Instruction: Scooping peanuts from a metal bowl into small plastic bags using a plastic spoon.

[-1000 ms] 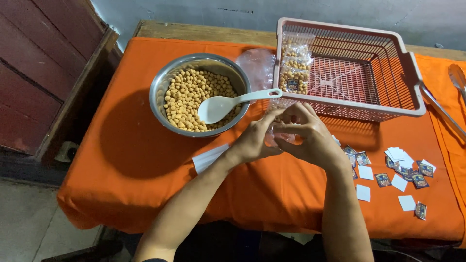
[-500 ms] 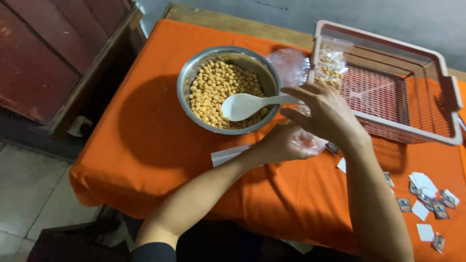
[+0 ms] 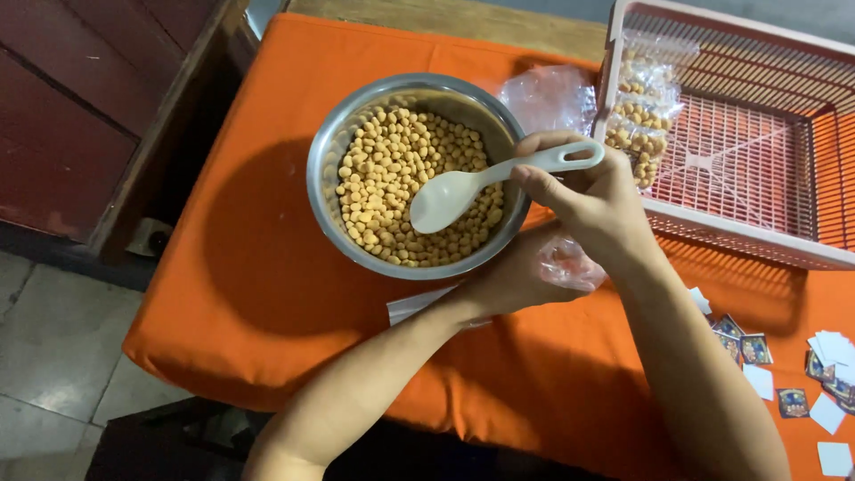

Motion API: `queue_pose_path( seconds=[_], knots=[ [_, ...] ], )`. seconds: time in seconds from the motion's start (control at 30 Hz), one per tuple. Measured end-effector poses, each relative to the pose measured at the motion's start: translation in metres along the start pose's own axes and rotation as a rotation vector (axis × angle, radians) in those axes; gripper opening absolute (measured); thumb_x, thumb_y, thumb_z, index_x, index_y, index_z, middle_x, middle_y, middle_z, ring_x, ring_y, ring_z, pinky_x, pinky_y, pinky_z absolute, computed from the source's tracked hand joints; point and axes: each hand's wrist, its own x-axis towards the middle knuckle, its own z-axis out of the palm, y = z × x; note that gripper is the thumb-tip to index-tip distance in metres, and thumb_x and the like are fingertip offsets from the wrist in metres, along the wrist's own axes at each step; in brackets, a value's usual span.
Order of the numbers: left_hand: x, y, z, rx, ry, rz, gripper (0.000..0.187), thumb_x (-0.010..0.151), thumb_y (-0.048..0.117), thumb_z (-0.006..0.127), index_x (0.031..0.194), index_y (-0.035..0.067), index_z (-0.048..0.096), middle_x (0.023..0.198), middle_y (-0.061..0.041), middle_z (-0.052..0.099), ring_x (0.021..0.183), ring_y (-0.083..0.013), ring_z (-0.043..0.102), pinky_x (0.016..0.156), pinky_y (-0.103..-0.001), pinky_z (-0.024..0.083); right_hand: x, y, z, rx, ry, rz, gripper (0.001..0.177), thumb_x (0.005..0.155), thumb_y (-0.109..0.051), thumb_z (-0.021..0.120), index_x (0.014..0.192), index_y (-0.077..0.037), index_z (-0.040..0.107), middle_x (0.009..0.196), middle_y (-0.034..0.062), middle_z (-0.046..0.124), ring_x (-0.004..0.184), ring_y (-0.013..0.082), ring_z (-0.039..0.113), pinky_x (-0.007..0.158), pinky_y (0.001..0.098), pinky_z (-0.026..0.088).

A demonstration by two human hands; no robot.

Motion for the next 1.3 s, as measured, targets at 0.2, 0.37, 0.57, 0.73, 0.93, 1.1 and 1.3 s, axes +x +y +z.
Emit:
queue_pose_path(
  seconds=[0.2, 0.37, 0.57, 0.73, 0.93, 1.1, 1.3],
  knots=[
    [0.005, -0.007, 0.005, -0.112, 0.019, -0.034, 0.057, 0.061, 0.025, 0.079, 0.111, 0.013, 0.053, 0.093, -0.011, 0.065, 0.087, -0.0254, 0.065, 0.075, -0.036, 0.056, 0.003, -0.001, -0.005, -0.206, -0.231, -0.338, 0.022, 0.086, -0.004, 0.062, 0.106, 0.005, 0.060, 0.088, 0.0154, 0.061, 0.080, 0.0187, 0.057, 0.080, 0.0336, 0.047],
    [-0.001, -0.009, 0.005, -0.217, 0.045, -0.055, 0.061, 0.060, 0.023, 0.081, 0.113, 0.011, 0.053, 0.095, -0.012, 0.064, 0.088, -0.0240, 0.064, 0.075, -0.035, 0.056, 0.011, 0.012, -0.014, -0.238, -0.092, -0.375, 0.021, 0.095, -0.006, 0.055, 0.112, 0.006, 0.055, 0.096, 0.0177, 0.058, 0.095, 0.0253, 0.058, 0.095, 0.0386, 0.042],
    [0.017, -0.007, 0.010, -0.312, 0.060, -0.065, 0.064, 0.059, 0.021, 0.082, 0.115, 0.009, 0.052, 0.097, -0.013, 0.062, 0.088, -0.0225, 0.063, 0.075, -0.034, 0.055, 0.008, 0.007, -0.009, -0.113, -0.105, -0.301, 0.015, 0.095, -0.005, 0.055, 0.106, 0.004, 0.059, 0.088, 0.0141, 0.061, 0.082, 0.0146, 0.056, 0.086, 0.0306, 0.045],
    [0.017, -0.006, 0.008, -0.379, 0.061, -0.076, 0.067, 0.058, 0.019, 0.083, 0.116, 0.007, 0.052, 0.099, -0.013, 0.061, 0.089, -0.0215, 0.062, 0.075, -0.034, 0.055, 0.011, 0.007, -0.017, -0.048, -0.083, -0.204, 0.014, 0.094, -0.008, 0.054, 0.104, 0.001, 0.057, 0.091, 0.0112, 0.060, 0.080, 0.0148, 0.056, 0.079, 0.0265, 0.048],
    [0.010, -0.005, 0.006, -0.465, 0.059, -0.085, 0.070, 0.057, 0.018, 0.085, 0.118, 0.005, 0.052, 0.101, -0.014, 0.059, 0.089, -0.0200, 0.061, 0.075, -0.033, 0.054, 0.016, 0.009, -0.025, 0.195, 0.092, -0.033, 0.014, 0.089, -0.010, 0.055, 0.099, -0.001, 0.059, 0.066, 0.0085, 0.053, 0.047, 0.0032, 0.043, 0.040, 0.0142, 0.029],
    [0.004, -0.004, 0.000, -0.534, 0.057, -0.087, 0.073, 0.056, 0.016, 0.086, 0.119, 0.004, 0.051, 0.103, -0.015, 0.058, 0.089, -0.0190, 0.060, 0.075, -0.032, 0.054, 0.019, 0.021, -0.035, 0.277, 0.124, -0.093, 0.007, 0.088, -0.008, 0.056, 0.094, -0.006, 0.059, 0.090, 0.0096, 0.062, 0.070, 0.0128, 0.063, 0.062, 0.0173, 0.043],
    [0.003, 0.007, -0.010, -0.413, -0.045, 0.026, 0.061, 0.068, 0.021, 0.080, 0.117, 0.001, 0.050, 0.101, -0.018, 0.061, 0.095, -0.0247, 0.059, 0.081, -0.039, 0.052, 0.029, 0.035, -0.053, 0.413, 0.119, -0.046, 0.008, 0.087, -0.007, 0.054, 0.094, -0.004, 0.055, 0.090, 0.0102, 0.056, 0.068, 0.0172, 0.058, 0.064, 0.0247, 0.042]
  ],
)
